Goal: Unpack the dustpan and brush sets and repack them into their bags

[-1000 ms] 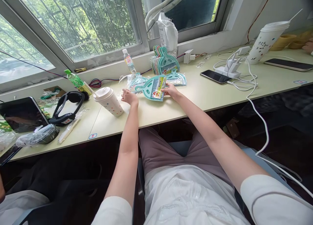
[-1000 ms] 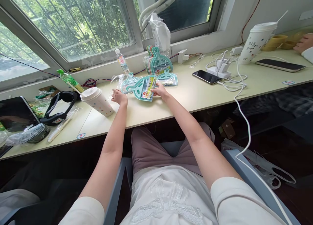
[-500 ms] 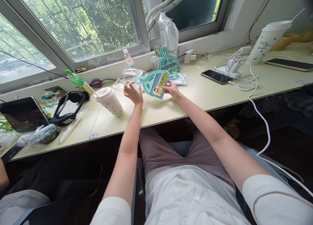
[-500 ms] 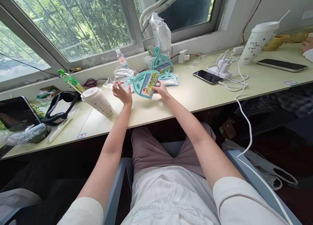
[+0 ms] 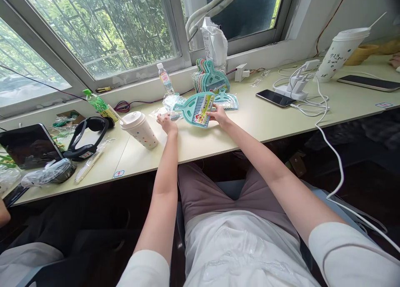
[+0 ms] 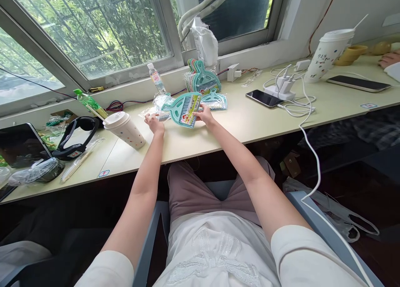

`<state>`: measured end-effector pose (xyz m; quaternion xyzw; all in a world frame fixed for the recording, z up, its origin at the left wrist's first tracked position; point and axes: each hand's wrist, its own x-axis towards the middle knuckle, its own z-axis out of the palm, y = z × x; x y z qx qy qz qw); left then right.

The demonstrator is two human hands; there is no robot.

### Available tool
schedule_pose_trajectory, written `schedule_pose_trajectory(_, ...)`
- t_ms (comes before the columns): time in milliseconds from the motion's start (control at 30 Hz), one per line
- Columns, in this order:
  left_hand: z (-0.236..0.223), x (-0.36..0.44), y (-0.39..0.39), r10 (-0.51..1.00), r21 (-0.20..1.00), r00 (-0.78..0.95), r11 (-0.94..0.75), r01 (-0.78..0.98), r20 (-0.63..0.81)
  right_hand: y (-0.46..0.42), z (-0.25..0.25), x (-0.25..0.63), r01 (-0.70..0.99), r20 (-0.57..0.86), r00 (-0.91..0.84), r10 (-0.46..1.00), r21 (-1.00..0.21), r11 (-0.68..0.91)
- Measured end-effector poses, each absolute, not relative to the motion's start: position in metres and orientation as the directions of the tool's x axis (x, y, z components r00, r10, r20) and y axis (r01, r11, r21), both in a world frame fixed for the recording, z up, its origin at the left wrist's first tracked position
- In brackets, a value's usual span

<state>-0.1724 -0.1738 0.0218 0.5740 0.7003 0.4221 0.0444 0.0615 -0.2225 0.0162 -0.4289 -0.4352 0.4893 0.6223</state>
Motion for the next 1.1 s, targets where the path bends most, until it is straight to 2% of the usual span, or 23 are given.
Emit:
schedule_pose_trajectory(200,0.026,-0.166,-0.173,0.803,0.647,-0.31,-0.12,0.753,0.509,-0.221,0.015,0.063,-0.234,0.119,0.119,0.986,-0.961,0.144)
schedule_pose_trajectory(333,0.024,-0.161,-0.174,0.78,0.623,-0.182,-0.31,0.718,0.598,-0.219,0.014,0.065,-0.236,0.125,0.148,0.981,-0.959,0.158)
schedule_pose_trajectory(433,0.024,-0.16,-0.176,0.757,0.64,-0.108,-0.456,0.619,0.644,-0.217,0.013,0.066,-0.237,0.146,0.156,0.977,-0.955,0.18)
schedule_pose_trajectory(567,0.028,-0.158,-0.181,0.774,0.705,-0.088,-0.515,0.488,0.627,-0.216,0.01,0.067,-0.241,0.152,0.152,0.977,-0.953,0.186)
schedule_pose_trajectory(700,0.033,-0.151,-0.191,0.796,0.7,-0.011,-0.526,0.483,0.605,-0.213,0.008,0.068,-0.264,0.15,0.173,0.973,-0.945,0.193)
schedule_pose_trajectory(767,0.035,-0.146,-0.196,0.805,0.706,-0.043,-0.491,0.509,0.591,-0.212,0.008,0.069,-0.287,0.151,0.191,0.97,-0.936,0.202)
schedule_pose_trajectory(967,0.035,-0.142,-0.196,0.768,0.777,-0.313,-0.354,0.521,0.559,-0.214,0.011,0.071,-0.352,0.165,0.217,0.962,-0.906,0.234)
schedule_pose_trajectory(1100,0.032,-0.149,-0.184,0.757,0.879,-0.488,-0.24,0.412,0.435,-0.214,0.011,0.071,-0.346,0.181,0.211,0.96,-0.905,0.247)
